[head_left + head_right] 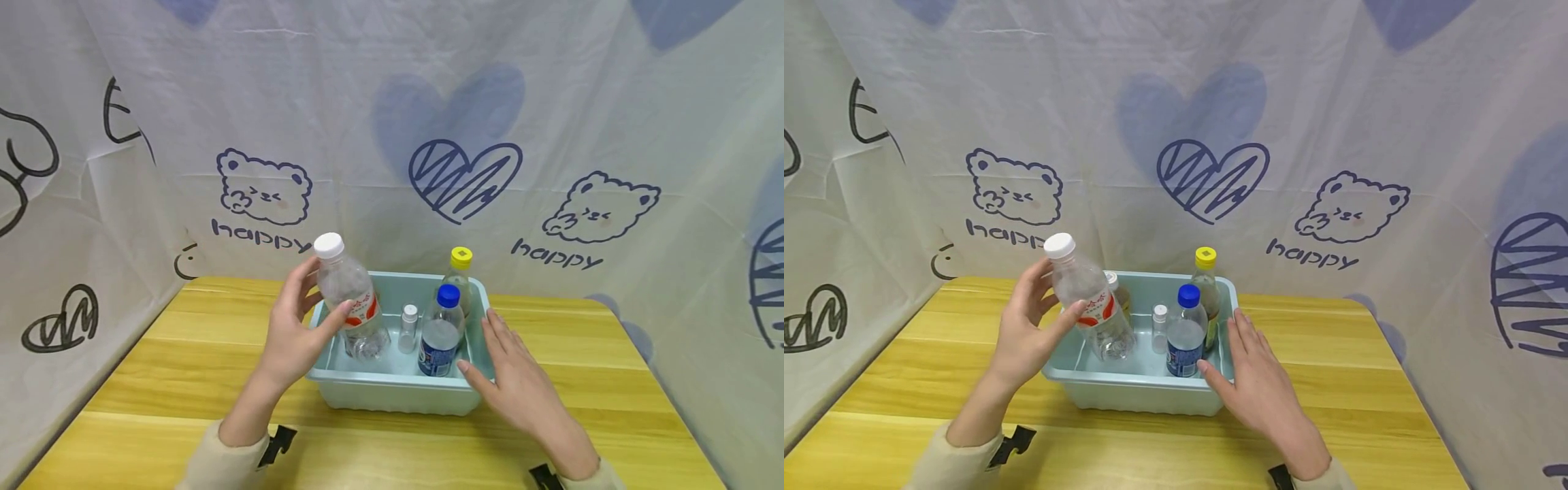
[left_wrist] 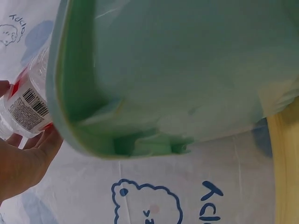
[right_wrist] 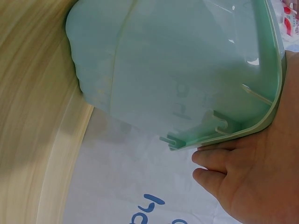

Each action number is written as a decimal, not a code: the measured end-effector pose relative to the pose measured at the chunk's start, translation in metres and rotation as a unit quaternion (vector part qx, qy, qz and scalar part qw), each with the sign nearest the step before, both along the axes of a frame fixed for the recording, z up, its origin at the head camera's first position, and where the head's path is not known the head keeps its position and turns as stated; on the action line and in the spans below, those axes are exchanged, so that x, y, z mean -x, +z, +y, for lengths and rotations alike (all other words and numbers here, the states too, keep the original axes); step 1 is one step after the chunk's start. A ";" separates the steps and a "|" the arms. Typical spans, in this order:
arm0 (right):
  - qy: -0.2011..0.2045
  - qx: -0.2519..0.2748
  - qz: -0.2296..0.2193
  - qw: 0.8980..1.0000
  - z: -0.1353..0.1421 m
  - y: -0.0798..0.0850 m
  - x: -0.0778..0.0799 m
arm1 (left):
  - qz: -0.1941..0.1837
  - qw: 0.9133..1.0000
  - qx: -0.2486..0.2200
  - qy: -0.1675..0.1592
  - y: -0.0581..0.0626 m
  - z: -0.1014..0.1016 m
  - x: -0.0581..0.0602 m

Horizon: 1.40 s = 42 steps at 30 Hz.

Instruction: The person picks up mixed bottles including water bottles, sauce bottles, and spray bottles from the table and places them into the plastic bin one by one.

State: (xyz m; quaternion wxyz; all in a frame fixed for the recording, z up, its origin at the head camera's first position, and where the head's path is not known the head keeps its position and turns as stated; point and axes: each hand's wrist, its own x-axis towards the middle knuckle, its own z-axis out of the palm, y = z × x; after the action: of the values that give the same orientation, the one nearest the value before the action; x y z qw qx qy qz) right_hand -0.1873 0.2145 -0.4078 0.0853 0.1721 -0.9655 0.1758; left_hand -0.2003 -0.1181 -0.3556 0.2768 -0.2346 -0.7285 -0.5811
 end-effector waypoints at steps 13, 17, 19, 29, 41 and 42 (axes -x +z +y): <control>0.003 0.002 0.003 1.000 -0.001 0.002 -0.003 | -0.050 0.993 0.102 -0.026 -0.022 0.022 0.008; 0.003 0.003 0.003 1.000 -0.001 0.002 -0.002 | -0.077 0.988 0.126 -0.034 -0.025 0.024 0.009; 0.003 0.001 0.003 1.000 -0.001 0.001 -0.001 | -0.084 0.987 0.135 -0.035 -0.026 0.024 0.009; 0.003 -0.003 0.000 1.000 0.000 0.000 0.001 | -0.099 0.976 0.186 -0.058 -0.028 0.024 0.010; 0.005 -0.001 0.007 1.000 0.000 0.000 -0.001 | -0.140 0.962 0.225 -0.069 -0.029 0.024 0.010; 0.006 -0.001 0.007 1.000 0.000 0.000 -0.001 | -0.143 0.961 0.225 -0.070 -0.029 0.024 0.010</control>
State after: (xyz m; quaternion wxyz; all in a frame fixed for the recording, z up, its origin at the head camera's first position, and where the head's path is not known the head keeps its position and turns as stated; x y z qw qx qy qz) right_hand -0.1866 0.2149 -0.4076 0.0910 0.1788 -0.9640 0.1745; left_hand -0.2107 -0.0943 -0.3847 0.0685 -0.2555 -0.8545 -0.4471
